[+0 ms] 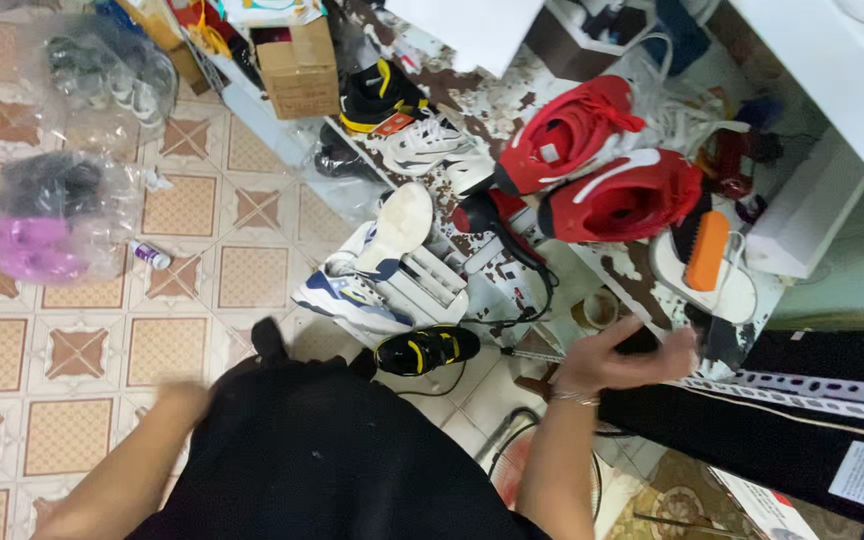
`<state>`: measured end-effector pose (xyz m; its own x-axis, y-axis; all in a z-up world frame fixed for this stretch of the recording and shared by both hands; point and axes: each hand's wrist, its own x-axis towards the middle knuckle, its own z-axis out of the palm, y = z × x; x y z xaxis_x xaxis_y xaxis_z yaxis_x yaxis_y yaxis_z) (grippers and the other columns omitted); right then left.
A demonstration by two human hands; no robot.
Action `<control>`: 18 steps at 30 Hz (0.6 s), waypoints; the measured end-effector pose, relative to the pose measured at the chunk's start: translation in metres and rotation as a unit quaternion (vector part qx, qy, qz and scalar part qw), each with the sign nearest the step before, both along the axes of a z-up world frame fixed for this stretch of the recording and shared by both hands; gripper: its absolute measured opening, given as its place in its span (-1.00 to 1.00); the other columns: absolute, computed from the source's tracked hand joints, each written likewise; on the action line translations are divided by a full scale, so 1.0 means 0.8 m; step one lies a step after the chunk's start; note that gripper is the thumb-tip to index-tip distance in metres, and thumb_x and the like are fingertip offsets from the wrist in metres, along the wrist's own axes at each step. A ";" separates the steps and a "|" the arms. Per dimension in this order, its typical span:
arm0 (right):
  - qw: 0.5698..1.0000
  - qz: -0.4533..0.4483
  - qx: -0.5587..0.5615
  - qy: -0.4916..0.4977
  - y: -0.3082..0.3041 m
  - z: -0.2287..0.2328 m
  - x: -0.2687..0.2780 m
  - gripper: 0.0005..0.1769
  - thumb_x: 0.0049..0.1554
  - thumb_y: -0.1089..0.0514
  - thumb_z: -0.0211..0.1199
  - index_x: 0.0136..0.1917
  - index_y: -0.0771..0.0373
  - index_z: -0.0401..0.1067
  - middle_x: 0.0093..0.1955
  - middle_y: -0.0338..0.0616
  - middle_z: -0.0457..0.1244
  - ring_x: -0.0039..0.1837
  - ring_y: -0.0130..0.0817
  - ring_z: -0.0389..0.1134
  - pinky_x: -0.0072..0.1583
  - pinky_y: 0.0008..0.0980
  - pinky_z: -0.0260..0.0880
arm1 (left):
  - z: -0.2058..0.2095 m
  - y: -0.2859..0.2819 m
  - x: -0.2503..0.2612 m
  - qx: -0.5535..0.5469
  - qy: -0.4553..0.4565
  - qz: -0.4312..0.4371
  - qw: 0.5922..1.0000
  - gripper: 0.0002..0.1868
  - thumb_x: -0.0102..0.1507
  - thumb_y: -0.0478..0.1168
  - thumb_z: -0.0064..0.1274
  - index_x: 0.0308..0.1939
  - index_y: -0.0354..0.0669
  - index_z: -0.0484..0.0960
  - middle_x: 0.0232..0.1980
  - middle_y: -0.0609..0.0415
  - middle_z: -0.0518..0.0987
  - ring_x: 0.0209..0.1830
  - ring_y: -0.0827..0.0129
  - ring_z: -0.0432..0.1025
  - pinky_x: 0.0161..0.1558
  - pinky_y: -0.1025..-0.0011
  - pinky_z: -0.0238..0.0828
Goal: The person cleans a red and white sneaker using a white cloth, a red heat gun, and an orange brush. They wipe the shoe, apply heat, and brush the surface. The person then picks up a pair of white sneakers and a packet of wipes.
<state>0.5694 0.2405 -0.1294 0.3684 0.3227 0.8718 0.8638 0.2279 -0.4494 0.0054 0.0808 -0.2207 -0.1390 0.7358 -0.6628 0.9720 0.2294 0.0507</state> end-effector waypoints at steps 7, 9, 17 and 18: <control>0.945 0.277 -0.175 0.018 -0.024 0.003 -0.188 -0.81 0.03 0.40 0.24 -0.12 0.21 0.32 -0.06 -0.02 0.28 0.04 -0.11 0.33 0.12 -0.22 0.33 | 0.023 -0.145 -0.092 -0.158 0.020 0.286 0.945 -0.43 0.18 -0.15 0.05 0.31 -0.05 0.47 0.09 -0.06 0.63 0.14 0.10 0.49 0.22 0.13 0.35; 0.896 0.374 -0.226 0.077 0.012 0.032 -0.247 -0.84 0.04 0.41 0.31 -0.12 0.28 0.39 -0.12 -0.05 0.32 -0.07 -0.15 0.36 0.03 -0.25 0.37 | 0.019 -0.157 -0.086 -0.175 -0.017 0.301 0.937 -0.42 0.19 -0.13 0.05 0.32 -0.05 0.47 0.11 -0.07 0.63 0.16 0.10 0.49 0.23 0.15 0.35; 0.907 0.399 -0.104 -0.087 0.243 0.183 -0.435 -0.80 0.09 0.46 0.30 -0.09 0.29 0.34 0.04 0.06 0.32 0.16 0.04 0.36 0.27 -0.11 0.34 | 0.002 -0.041 -0.183 -0.097 -0.149 0.219 0.959 -0.40 0.23 -0.08 0.05 0.37 -0.03 0.46 0.19 -0.09 0.62 0.22 0.10 0.49 0.26 0.21 0.36; 0.915 0.373 -0.114 -0.103 0.279 0.200 -0.452 -0.77 0.12 0.41 0.35 -0.01 0.32 0.35 0.09 0.12 0.28 0.22 0.12 0.30 0.31 -0.07 0.30 | 0.003 -0.021 -0.198 -0.077 -0.158 0.206 0.963 -0.40 0.23 -0.07 0.05 0.37 -0.03 0.46 0.20 -0.10 0.62 0.23 0.10 0.49 0.27 0.22 0.36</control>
